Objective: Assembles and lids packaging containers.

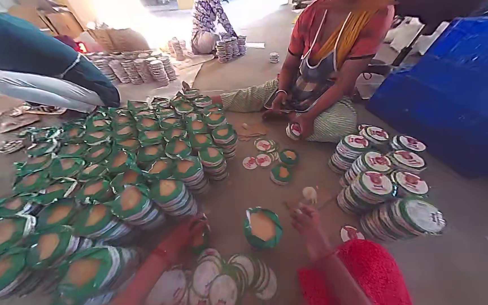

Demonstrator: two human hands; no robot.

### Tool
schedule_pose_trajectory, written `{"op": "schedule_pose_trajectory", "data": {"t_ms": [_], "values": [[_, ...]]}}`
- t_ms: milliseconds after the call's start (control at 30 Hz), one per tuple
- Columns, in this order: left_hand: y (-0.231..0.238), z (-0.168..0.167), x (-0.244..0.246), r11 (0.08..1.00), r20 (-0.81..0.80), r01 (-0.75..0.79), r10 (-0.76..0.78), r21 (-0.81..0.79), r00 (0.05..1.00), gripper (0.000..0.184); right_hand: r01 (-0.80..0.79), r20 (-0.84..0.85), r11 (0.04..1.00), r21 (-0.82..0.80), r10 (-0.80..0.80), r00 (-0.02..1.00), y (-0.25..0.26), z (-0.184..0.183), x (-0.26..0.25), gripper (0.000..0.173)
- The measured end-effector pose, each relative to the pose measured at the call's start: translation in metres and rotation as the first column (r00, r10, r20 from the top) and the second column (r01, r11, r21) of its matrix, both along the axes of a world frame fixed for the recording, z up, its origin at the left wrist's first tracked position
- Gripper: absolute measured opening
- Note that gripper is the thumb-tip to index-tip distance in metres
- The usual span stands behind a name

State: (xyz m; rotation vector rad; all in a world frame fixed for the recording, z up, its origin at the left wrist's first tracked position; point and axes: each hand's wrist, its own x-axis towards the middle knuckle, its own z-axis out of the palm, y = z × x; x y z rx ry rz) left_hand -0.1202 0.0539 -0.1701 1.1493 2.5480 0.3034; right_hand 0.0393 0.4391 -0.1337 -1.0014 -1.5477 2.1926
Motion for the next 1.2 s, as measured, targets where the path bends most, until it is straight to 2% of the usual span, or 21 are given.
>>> {"op": "schedule_pose_trajectory", "data": {"t_ms": [67, 133, 167, 200, 267, 300, 367, 433, 533, 633, 733, 833, 900, 967, 1067, 1133, 1200], "values": [[0.008, 0.025, 0.005, 0.988, 0.005, -0.021, 0.022, -0.153, 1.000, 0.126, -0.031, -0.038, 1.000, 0.000, 0.031, 0.999, -0.001, 0.003, -0.002, 0.043], [0.026, 0.069, 0.016, 0.962, -0.019, -0.018, 0.013, -0.273, 1.000, 0.136, -0.073, -0.134, 0.997, 0.010, 0.073, 0.988, 0.001, 0.007, -0.001, 0.043], [0.037, 0.094, 0.023, 0.960, -0.041, 0.002, -0.013, -0.279, 0.999, 0.136, -0.108, -0.197, 0.993, 0.042, 0.114, 0.974, 0.002, 0.007, 0.002, 0.045], [0.047, 0.117, 0.030, 0.962, -0.058, 0.041, -0.059, -0.270, 0.997, 0.131, -0.146, -0.260, 0.985, 0.091, 0.165, 0.951, 0.004, 0.006, 0.005, 0.050], [0.066, 0.160, 0.042, 0.954, 0.037, 0.110, -0.104, -0.279, 0.994, 0.106, -0.232, -0.336, 0.956, 0.182, 0.282, 0.899, 0.003, 0.003, 0.007, 0.060], [0.075, 0.177, 0.047, 0.954, 0.131, 0.122, -0.089, -0.275, 0.987, 0.092, -0.258, -0.332, 0.936, 0.237, 0.328, 0.884, 0.000, 0.004, 0.004, 0.062], [0.092, 0.197, 0.055, 0.961, 0.343, 0.044, 0.054, -0.272, 0.938, 0.075, -0.291, -0.278, 0.892, 0.346, 0.394, 0.876, -0.009, 0.008, -0.006, 0.063], [0.104, 0.190, 0.061, 0.968, 0.447, -0.142, 0.223, -0.207, 0.866, 0.073, -0.341, -0.238, 0.836, 0.431, 0.469, 0.850, -0.017, 0.014, -0.021, 0.064], [0.125, 0.146, 0.066, 0.922, 0.495, -0.387, 0.334, 0.005, 0.802, 0.077, -0.472, -0.169, 0.689, 0.550, 0.646, 0.745, -0.017, 0.028, -0.039, 0.069], [0.157, 0.110, 0.083, 0.782, 0.440, -0.564, 0.423, 0.265, 0.792, 0.055, -0.581, -0.090, 0.553, 0.597, 0.766, 0.636, -0.009, 0.032, -0.051, 0.069], [0.174, 0.077, 0.096, 0.588, 0.291, -0.616, 0.556, 0.524, 0.778, 0.030, -0.604, -0.041, 0.518, 0.605, 0.778, 0.627, -0.011, 0.035, -0.055, 0.066], [0.186, 0.061, 0.101, 0.494, 0.119, -0.536, 0.650, 0.685, 0.751, 0.021, -0.552, -0.061, 0.544, 0.632, 0.745, 0.664, -0.020, 0.034, -0.059, 0.060], [0.192, 0.054, 0.102, 0.507, -0.055, -0.443, 0.701, 0.740, 0.711, 0.020, -0.467, -0.112, 0.602, 0.648, 0.682, 0.723, -0.030, 0.025, -0.062, 0.053], [0.199, 0.049, 0.104, 0.561, -0.228, -0.368, 0.727, 0.742, 0.648, 0.020, -0.391, -0.124, 0.647, 0.655, 0.602, 0.789, -0.039, 0.019, -0.060, 0.048], [0.205, 0.055, 0.111, 0.643, -0.357, -0.337, 0.704, 0.688, 0.614, 0.021, -0.345, -0.106, 0.675, 0.652, 0.532, 0.840, -0.044, 0.020, -0.054, 0.043], [0.201, 0.063, 0.116, 0.676, -0.313, -0.340, 0.650, 0.654, 0.692, 0.028, -0.313, -0.119, 0.668, 0.675, 0.518, 0.847, -0.042, 0.020, -0.052, 0.040], [0.180, 0.071, 0.112, 0.671, -0.087, -0.348, 0.524, 0.654, 0.847, 0.034, -0.290, -0.146, 0.668, 0.686, 0.517, 0.844, -0.040, 0.018, -0.052, 0.039]]}}
